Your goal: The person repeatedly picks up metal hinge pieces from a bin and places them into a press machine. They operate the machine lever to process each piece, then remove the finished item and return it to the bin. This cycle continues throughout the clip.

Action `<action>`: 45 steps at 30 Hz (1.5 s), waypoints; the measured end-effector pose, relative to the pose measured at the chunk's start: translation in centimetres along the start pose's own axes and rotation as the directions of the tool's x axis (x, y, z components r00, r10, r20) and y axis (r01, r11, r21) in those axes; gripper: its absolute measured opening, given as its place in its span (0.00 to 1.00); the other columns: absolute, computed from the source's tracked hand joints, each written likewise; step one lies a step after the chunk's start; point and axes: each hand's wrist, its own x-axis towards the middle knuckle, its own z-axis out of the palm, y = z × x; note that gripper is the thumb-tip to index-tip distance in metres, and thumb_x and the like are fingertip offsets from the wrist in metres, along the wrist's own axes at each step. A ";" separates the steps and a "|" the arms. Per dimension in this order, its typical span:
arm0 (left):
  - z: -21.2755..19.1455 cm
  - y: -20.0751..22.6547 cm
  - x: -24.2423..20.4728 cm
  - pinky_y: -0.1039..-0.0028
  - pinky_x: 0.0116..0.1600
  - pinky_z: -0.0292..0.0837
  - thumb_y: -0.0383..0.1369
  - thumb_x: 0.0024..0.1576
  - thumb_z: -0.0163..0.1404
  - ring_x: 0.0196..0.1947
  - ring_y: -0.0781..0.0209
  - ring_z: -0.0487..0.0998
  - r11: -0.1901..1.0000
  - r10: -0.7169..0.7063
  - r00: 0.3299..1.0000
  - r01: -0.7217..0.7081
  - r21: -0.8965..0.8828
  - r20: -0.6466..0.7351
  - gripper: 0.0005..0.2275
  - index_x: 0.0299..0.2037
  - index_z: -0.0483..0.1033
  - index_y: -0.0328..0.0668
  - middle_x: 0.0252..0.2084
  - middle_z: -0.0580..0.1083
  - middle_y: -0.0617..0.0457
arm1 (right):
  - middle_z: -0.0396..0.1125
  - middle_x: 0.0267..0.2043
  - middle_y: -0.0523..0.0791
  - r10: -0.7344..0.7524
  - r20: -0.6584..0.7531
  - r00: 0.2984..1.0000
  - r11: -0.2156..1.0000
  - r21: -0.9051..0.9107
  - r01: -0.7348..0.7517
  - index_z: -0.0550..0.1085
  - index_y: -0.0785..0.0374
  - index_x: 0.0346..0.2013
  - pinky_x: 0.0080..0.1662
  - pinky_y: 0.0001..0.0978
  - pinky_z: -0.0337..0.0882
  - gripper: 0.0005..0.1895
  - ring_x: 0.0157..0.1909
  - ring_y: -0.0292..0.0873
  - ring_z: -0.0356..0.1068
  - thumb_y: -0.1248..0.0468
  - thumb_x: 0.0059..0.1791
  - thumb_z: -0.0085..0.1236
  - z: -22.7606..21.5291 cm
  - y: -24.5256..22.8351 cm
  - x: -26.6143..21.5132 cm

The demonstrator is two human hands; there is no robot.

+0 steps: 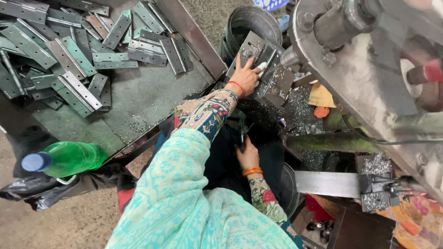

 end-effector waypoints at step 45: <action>1.4 0.5 -0.6 0.20 0.65 0.29 0.39 0.54 0.49 0.74 0.41 0.47 0.998 0.014 0.994 -0.020 -0.058 -0.106 0.19 0.56 0.79 0.49 0.67 0.65 0.60 | 0.72 0.51 0.60 -0.089 -0.149 0.985 0.988 0.108 0.106 0.69 0.61 0.64 0.53 0.50 0.73 0.33 0.53 0.63 0.72 0.55 0.45 0.64 1.3 2.1 -0.6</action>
